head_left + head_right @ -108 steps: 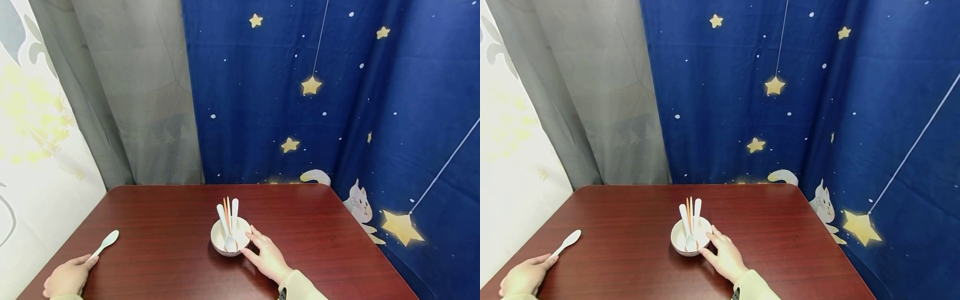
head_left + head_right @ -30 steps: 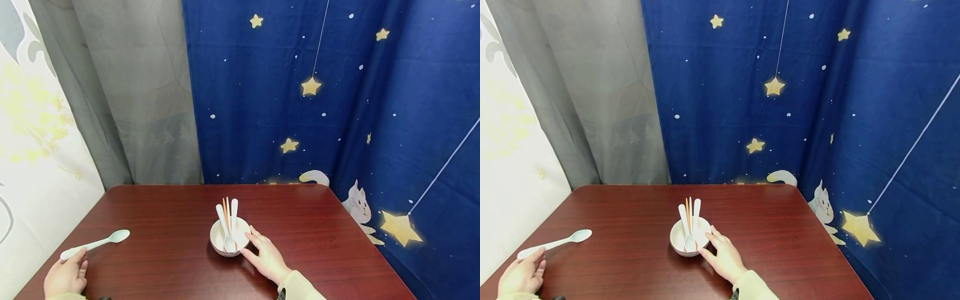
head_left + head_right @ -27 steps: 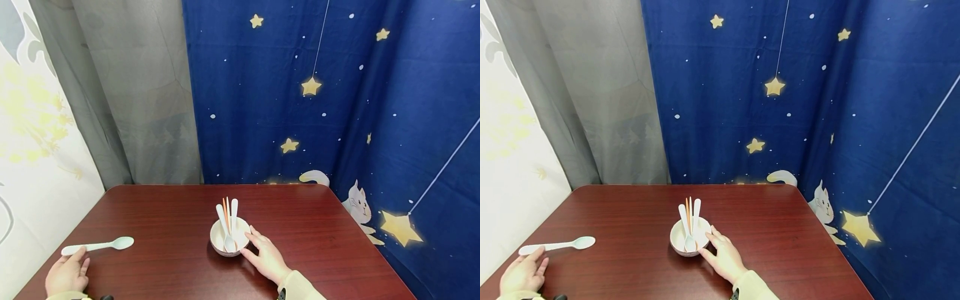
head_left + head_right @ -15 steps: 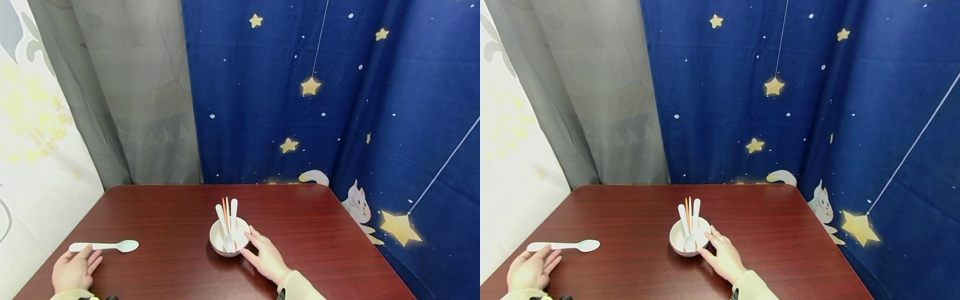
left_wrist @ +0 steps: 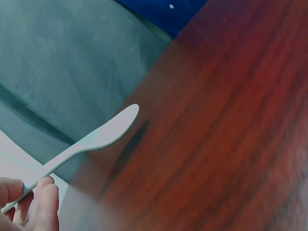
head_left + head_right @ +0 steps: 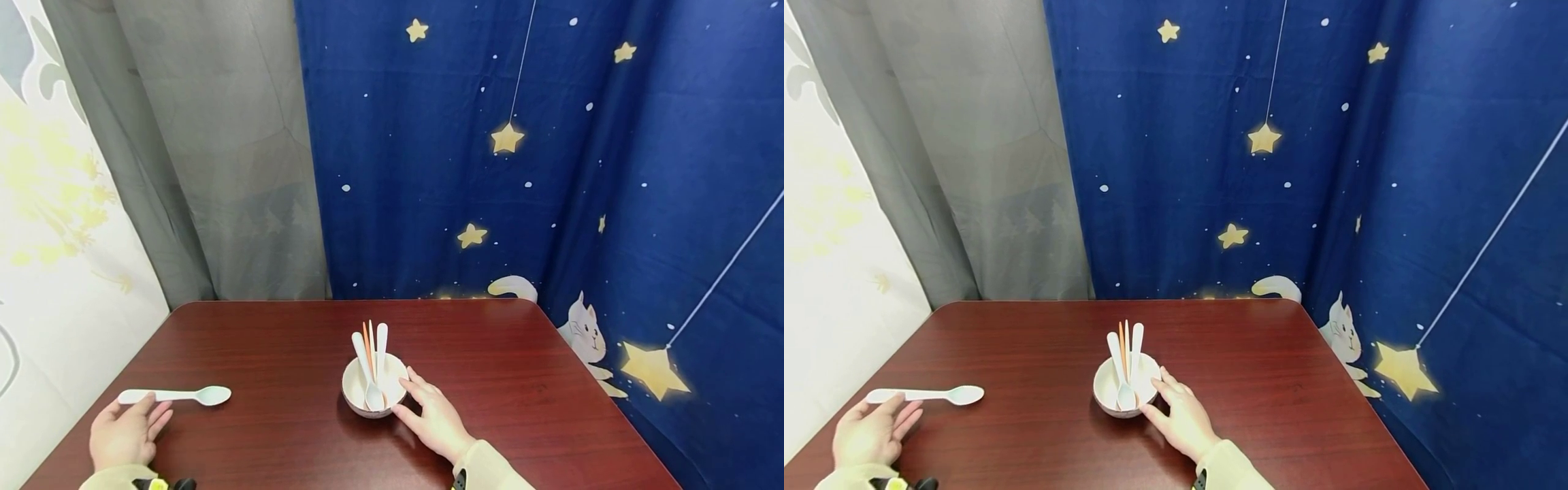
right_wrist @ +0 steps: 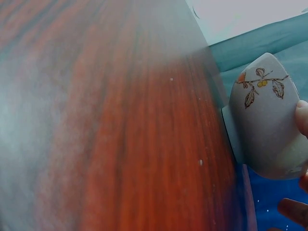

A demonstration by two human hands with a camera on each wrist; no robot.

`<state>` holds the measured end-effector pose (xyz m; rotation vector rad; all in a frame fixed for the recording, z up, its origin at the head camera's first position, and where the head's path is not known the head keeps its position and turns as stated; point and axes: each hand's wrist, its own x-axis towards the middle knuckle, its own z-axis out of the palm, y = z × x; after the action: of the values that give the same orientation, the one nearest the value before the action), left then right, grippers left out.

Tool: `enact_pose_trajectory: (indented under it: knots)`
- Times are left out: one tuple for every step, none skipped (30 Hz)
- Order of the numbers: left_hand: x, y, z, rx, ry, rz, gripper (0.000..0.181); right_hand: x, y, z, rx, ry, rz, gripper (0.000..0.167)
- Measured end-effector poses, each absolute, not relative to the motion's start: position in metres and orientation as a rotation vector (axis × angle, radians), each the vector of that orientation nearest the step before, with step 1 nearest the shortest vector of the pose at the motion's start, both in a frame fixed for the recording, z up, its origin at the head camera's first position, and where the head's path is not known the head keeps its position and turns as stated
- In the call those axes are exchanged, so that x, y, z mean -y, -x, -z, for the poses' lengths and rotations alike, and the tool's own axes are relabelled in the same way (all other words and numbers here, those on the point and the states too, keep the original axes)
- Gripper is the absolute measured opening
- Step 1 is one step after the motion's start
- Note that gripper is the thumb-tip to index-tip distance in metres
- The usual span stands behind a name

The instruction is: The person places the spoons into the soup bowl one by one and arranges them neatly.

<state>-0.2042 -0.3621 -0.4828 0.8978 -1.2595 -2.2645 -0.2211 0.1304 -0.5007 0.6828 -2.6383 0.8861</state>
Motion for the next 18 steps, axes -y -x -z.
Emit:
enact_pose_trajectory:
  knots:
    - [0.361,0.204,0.481,1.257,-0.892,2.264,0.066,-0.13,0.221,0.5,2.638,-0.684,-0.889,0.054]
    - [0.359,0.205,0.48,1.253,-0.887,2.263,0.058,-0.13,0.221,0.5,2.639,-0.683,-0.886,0.054]
    - [0.357,0.205,0.478,1.246,-0.878,2.262,0.051,-0.13,0.221,0.5,2.641,-0.682,-0.882,0.054]
    - [0.355,0.205,0.476,1.239,-0.872,2.26,0.042,-0.13,0.221,0.5,2.642,-0.681,-0.878,0.054]
    - [0.353,0.206,0.474,1.231,-0.862,2.263,0.037,-0.13,0.221,0.5,2.642,-0.682,-0.876,0.054]
    - [0.35,0.206,0.472,1.227,-0.853,2.263,0.034,-0.13,0.222,0.5,2.643,-0.683,-0.876,0.054]
    - [0.348,0.206,0.47,1.216,-0.847,2.265,0.032,-0.13,0.222,0.5,2.645,-0.683,-0.875,0.054]
    - [0.346,0.207,0.468,1.211,-0.84,2.265,0.031,-0.131,0.222,0.5,2.647,-0.682,-0.871,0.054]
    - [0.343,0.208,0.467,1.207,-0.831,2.265,0.031,-0.13,0.223,0.5,2.648,-0.683,-0.871,0.054]
    - [0.341,0.208,0.465,1.209,-0.824,2.262,0.03,-0.13,0.223,0.5,2.649,-0.683,-0.871,0.054]
    - [0.339,0.209,0.463,1.206,-0.816,2.263,0.029,-0.13,0.223,0.5,2.651,-0.682,-0.872,0.054]
    - [0.336,0.209,0.462,1.212,-0.809,2.26,0.028,-0.13,0.223,0.5,2.654,-0.68,-0.87,0.055]
    - [0.334,0.21,0.462,1.223,-0.799,2.254,0.026,-0.13,0.223,0.5,2.656,-0.68,-0.868,0.055]
    - [0.331,0.21,0.46,1.227,-0.791,2.252,0.024,-0.13,0.223,0.5,2.658,-0.679,-0.867,0.055]
    - [0.329,0.21,0.459,1.232,-0.786,2.249,0.023,-0.13,0.223,0.501,2.661,-0.679,-0.867,0.055]
    - [0.326,0.211,0.458,1.235,-0.785,2.246,0.022,-0.13,0.223,0.501,2.663,-0.677,-0.868,0.055]
    - [0.324,0.211,0.457,1.244,-0.777,2.241,0.021,-0.13,0.223,0.501,2.666,-0.675,-0.869,0.055]
    - [0.322,0.212,0.456,1.255,-0.768,2.235,0.021,-0.13,0.223,0.5,2.668,-0.675,-0.869,0.056]
